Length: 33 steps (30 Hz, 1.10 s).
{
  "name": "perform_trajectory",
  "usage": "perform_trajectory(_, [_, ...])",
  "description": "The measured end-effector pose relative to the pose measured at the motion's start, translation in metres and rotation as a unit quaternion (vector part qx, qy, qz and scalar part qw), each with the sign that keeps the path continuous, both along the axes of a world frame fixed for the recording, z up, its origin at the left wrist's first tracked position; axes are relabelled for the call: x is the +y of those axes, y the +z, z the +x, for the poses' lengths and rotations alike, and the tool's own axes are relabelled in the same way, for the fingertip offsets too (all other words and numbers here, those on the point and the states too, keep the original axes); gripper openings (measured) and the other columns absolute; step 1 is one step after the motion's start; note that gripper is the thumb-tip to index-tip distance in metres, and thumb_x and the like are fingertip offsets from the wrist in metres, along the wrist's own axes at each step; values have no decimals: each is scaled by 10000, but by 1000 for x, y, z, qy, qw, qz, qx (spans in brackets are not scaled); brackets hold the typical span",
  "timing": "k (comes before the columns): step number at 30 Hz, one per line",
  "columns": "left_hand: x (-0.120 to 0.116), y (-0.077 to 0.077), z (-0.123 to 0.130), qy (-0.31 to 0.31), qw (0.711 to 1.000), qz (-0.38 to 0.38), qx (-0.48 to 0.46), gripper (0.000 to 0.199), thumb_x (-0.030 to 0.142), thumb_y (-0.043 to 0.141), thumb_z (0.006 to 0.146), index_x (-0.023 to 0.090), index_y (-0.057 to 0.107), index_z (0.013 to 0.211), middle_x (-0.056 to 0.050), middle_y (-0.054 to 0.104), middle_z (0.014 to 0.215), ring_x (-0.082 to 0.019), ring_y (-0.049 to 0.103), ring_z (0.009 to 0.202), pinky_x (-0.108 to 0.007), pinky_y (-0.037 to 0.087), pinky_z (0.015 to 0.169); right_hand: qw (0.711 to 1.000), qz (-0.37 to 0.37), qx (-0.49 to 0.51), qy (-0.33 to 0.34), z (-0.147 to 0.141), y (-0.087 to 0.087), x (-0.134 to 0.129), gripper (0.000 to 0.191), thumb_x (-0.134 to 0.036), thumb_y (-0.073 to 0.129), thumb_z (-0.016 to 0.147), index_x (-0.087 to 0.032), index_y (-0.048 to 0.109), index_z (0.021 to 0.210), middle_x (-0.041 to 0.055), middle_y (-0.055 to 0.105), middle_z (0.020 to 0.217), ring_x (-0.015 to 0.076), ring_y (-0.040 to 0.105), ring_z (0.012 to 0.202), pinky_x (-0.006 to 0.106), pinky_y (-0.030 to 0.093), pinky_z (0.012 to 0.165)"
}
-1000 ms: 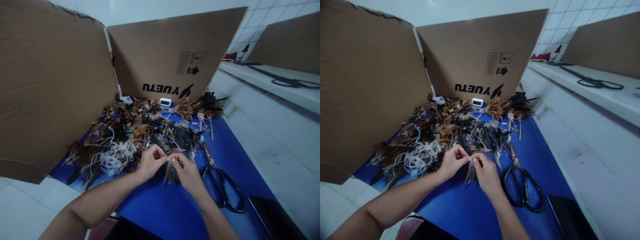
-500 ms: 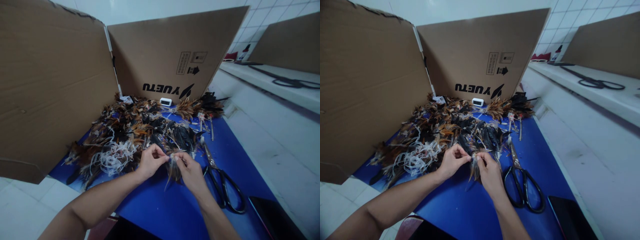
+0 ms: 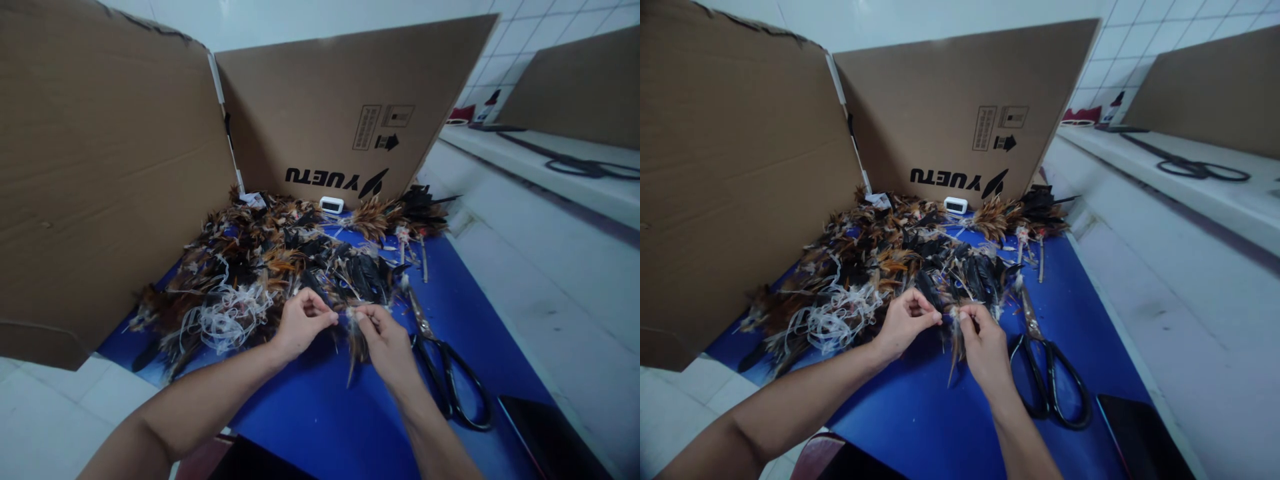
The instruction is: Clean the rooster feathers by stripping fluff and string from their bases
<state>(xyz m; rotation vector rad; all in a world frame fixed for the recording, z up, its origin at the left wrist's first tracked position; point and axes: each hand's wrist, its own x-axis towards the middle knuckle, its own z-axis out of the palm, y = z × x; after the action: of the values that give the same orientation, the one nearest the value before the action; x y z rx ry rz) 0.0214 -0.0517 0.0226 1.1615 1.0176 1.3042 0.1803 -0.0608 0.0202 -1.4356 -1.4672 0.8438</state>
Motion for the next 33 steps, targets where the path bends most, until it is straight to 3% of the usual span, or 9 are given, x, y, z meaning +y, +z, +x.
perform_trajectory(10, [0, 6, 1, 15, 999, -15, -46, 292, 211, 745, 632, 160, 469, 713, 30, 613, 617, -123, 646, 592, -238, 501, 621, 997, -13, 70, -23, -1, 0, 2, 241, -426, 540, 789, -191, 589, 802, 1, 621, 687, 153, 535, 611, 254, 416, 575])
perform_trajectory(21, [7, 1, -1, 44, 993, -71, -86, 317, 276, 737, 641, 156, 479, 779, 29, 588, 644, -98, 602, 570, -250, 508, 623, 999, -5, 32, -23, 0, 3, 0, 215, -402, 521, 804, -196, 582, 804, 14, 634, 712, 154, 562, 623, 262, 441, 601])
perform_trajectory(28, [1, -1, 0, -68, 995, 12, 76, 299, 370, 638, 739, 155, 590, 941, -4, 575, 731, -111, 544, 641, -224, 456, 588, 999, -21, 9, 42, -2, 2, -2, 213, -408, 515, 806, -204, 578, 812, -3, 615, 659, 165, 577, 616, 275, 449, 601])
perform_trajectory(31, [-2, -1, -1, -76, 981, 60, 167, 222, 369, 622, 752, 156, 637, 813, -6, 590, 694, -115, 527, 640, -215, 416, 600, 997, -33, 9, 75, -5, 1, -3, 205, -401, 515, 811, -206, 577, 814, -5, 609, 646, 157, 569, 588, 271, 451, 576])
perform_trajectory(33, [-1, -1, -2, -91, 978, 64, 175, 213, 362, 609, 764, 152, 632, 734, -2, 581, 659, -108, 509, 610, -209, 398, 577, 996, -33, 14, 84, -5, 1, -4, 204, -396, 512, 814, -203, 578, 817, 1, 609, 657, 156, 569, 592, 271, 454, 575])
